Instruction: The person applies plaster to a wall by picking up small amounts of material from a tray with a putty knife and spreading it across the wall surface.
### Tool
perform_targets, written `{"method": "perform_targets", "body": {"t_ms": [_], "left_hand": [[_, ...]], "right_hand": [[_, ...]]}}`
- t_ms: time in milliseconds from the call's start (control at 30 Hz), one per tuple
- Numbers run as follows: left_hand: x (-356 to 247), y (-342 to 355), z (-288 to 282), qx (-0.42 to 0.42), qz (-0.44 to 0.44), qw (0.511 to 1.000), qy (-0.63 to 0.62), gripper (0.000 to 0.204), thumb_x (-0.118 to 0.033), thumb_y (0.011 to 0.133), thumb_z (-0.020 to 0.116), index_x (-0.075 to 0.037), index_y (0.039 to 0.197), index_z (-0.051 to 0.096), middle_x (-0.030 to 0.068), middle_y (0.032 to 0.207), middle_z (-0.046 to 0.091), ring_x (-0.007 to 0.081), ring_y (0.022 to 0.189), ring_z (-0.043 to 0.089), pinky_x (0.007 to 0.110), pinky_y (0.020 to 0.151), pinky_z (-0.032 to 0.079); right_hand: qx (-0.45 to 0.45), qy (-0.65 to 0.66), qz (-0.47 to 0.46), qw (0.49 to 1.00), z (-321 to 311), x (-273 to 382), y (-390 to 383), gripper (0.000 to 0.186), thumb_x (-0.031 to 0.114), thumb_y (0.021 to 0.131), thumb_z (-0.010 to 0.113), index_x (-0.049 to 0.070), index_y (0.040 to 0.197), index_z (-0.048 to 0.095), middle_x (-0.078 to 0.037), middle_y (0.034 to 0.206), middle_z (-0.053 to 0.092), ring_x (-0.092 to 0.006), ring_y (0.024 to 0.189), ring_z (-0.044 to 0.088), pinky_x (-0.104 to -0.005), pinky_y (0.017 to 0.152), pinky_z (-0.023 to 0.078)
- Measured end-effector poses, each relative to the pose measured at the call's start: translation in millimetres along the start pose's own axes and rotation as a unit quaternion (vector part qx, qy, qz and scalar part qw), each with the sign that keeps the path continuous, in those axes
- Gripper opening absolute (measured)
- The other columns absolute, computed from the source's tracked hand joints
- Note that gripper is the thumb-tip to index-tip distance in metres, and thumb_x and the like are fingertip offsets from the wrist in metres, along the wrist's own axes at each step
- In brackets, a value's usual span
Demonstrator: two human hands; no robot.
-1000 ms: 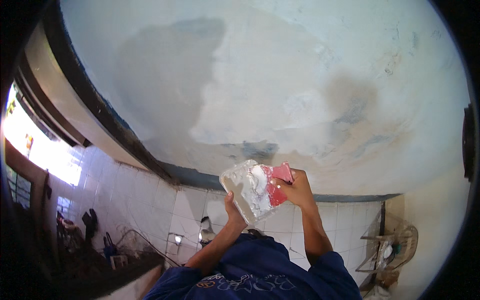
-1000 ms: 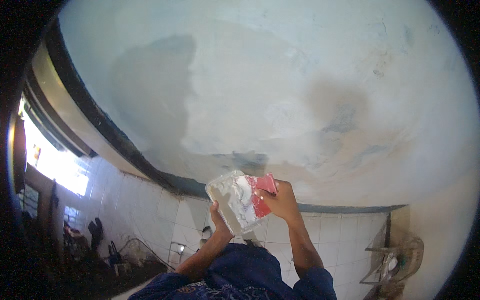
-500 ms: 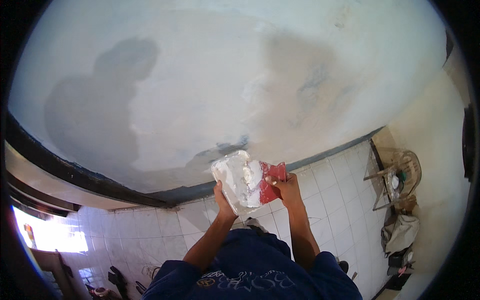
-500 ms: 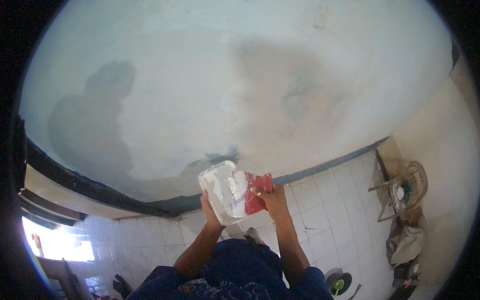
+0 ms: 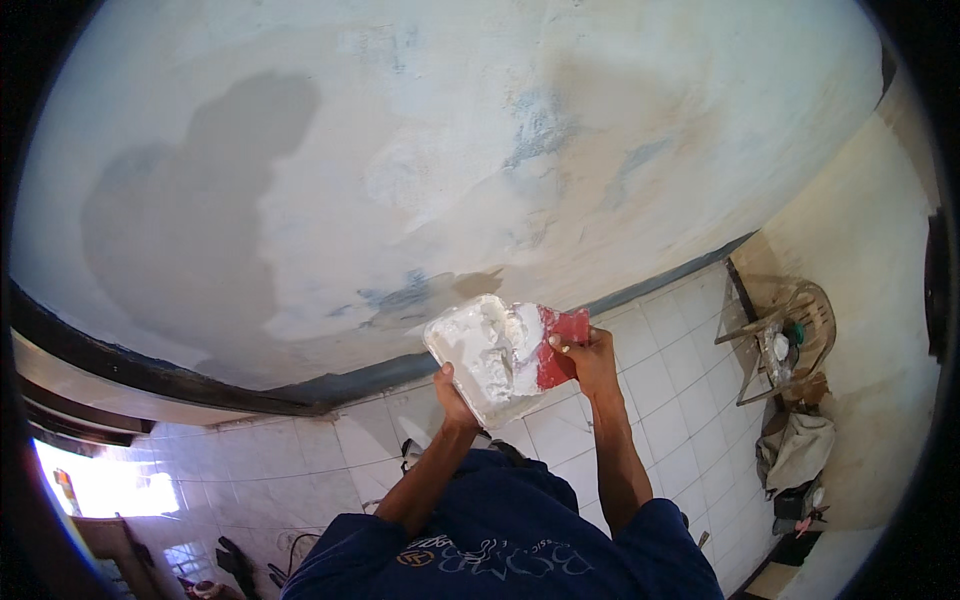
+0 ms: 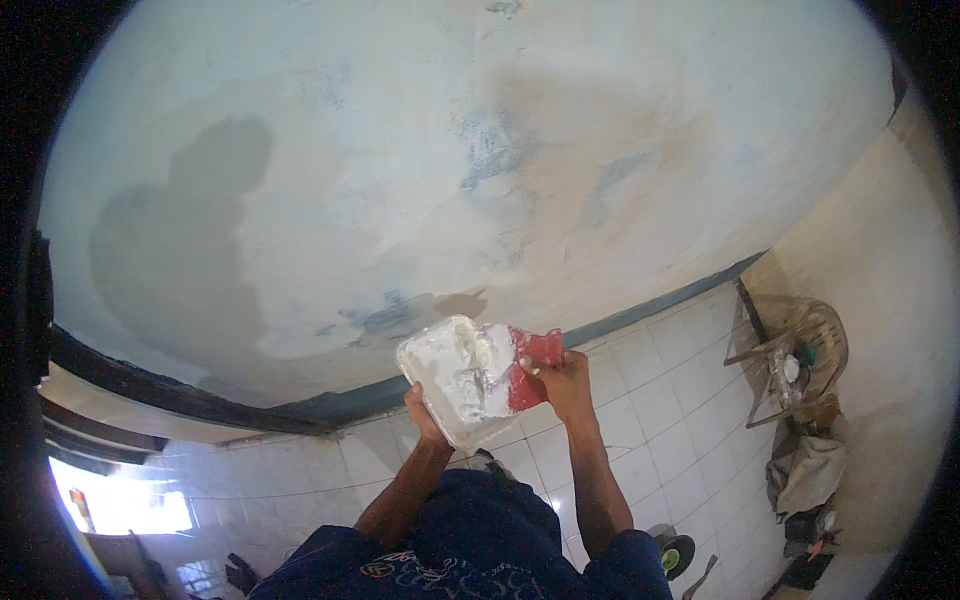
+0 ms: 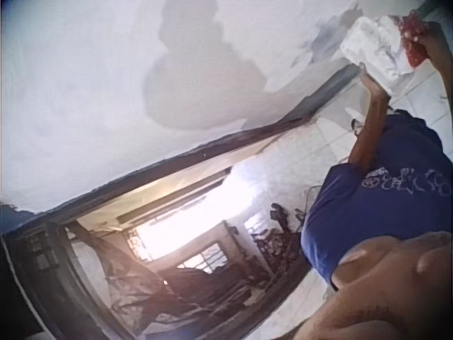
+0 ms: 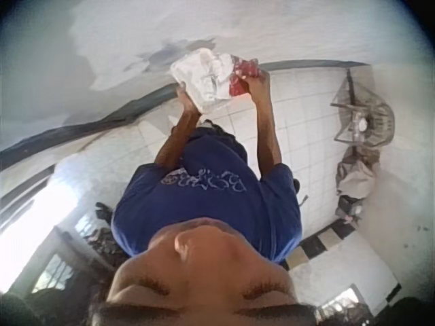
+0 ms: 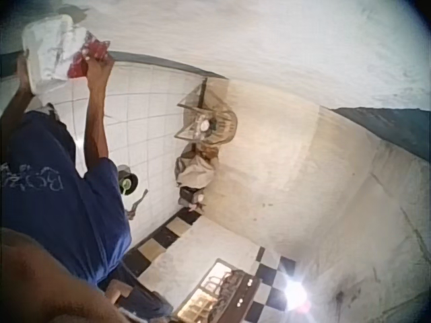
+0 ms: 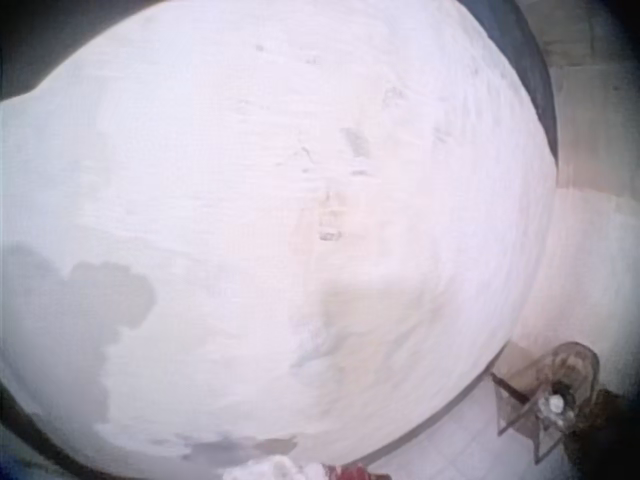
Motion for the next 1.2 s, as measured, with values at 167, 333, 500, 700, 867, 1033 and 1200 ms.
{"method": "perform_targets", "body": {"t_ms": [167,333,500,700,867,1033,1200], "left_hand": [[-3,-6,6,0.039,0.021,0.999,0.016,0.087,-0.058,0.079,0.051,-0.007,0.147,0.031,0.0176,0.139,0.047,0.0359,0.124,0.049,0.050,0.104,0.042],[-2,-3,-7,0.070,-0.005,0.996,-0.053,0.083,-0.046,0.080,0.061,-0.007,0.147,0.032,0.0179,0.140,0.048,0.0380,0.125,0.049,0.053,0.107,0.040],[-9,-3,0,0.048,-0.040,0.996,-0.061,0.079,-0.044,0.083,0.059,-0.009,0.148,0.031,0.0169,0.143,0.045,0.0396,0.128,0.047,0.055,0.108,0.038],[-13,-1,9,0.100,-0.095,0.985,-0.105,0.075,-0.050,0.088,0.051,-0.011,0.149,0.030,0.0165,0.147,0.041,0.0396,0.131,0.044,0.057,0.109,0.036],[-13,-2,21,0.123,-0.091,0.976,-0.154,0.076,-0.054,0.089,0.048,-0.011,0.149,0.030,0.0159,0.147,0.041,0.0387,0.132,0.044,0.057,0.109,0.036],[-21,-9,19,0.009,-0.057,0.998,-0.036,0.077,-0.059,0.088,0.042,-0.011,0.147,0.034,0.0157,0.142,0.046,0.0368,0.126,0.049,0.054,0.106,0.040],[-49,-13,-10,0.064,-0.022,0.997,-0.038,0.077,-0.061,0.087,0.043,-0.012,0.146,0.036,0.0139,0.139,0.050,0.0367,0.123,0.052,0.053,0.102,0.044]], "right_hand": [[-0.025,0.000,-0.069,0.997,2,3,-4,0.009,0.006,0.080,0.075,-0.001,0.084,0.071,0.000,0.074,0.066,-0.0068,0.064,0.055,-0.0250,0.057,0.044],[-0.040,-0.058,-0.096,0.993,-5,2,-5,0.009,0.005,0.079,0.076,-0.001,0.084,0.071,0.000,0.075,0.066,-0.0068,0.065,0.055,-0.0252,0.059,0.045],[-0.039,-0.047,-0.130,0.990,-1,16,-13,0.011,0.007,0.080,0.076,0.000,0.086,0.071,0.001,0.075,0.066,-0.0070,0.065,0.055,-0.0256,0.059,0.045],[-0.021,-0.061,-0.119,0.991,11,59,-31,0.008,0.008,0.080,0.075,0.001,0.081,0.072,0.000,0.072,0.067,-0.0076,0.066,0.059,-0.0266,0.060,0.048],[-0.009,-0.198,-0.129,0.972,28,62,-35,0.011,0.008,0.081,0.074,-0.002,0.082,0.071,0.001,0.071,0.066,-0.0055,0.065,0.055,-0.0246,0.057,0.044],[-0.046,0.186,-0.007,0.982,11,40,-15,0.016,0.009,0.083,0.074,-0.003,0.094,0.069,-0.004,0.083,0.068,-0.0090,0.075,0.060,-0.0264,0.066,0.048],[-0.133,0.288,-0.146,0.937,33,77,7,0.017,0.007,0.085,0.072,-0.004,0.098,0.067,-0.003,0.093,0.065,-0.0099,0.083,0.059,-0.0265,0.071,0.048]]}}
Point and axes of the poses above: each hand's wrist, its own y-axis towards the middle knuckle, its own z-axis out of the palm, x = y × z, the point moved 2 cm from there along y, towards the middle knuckle
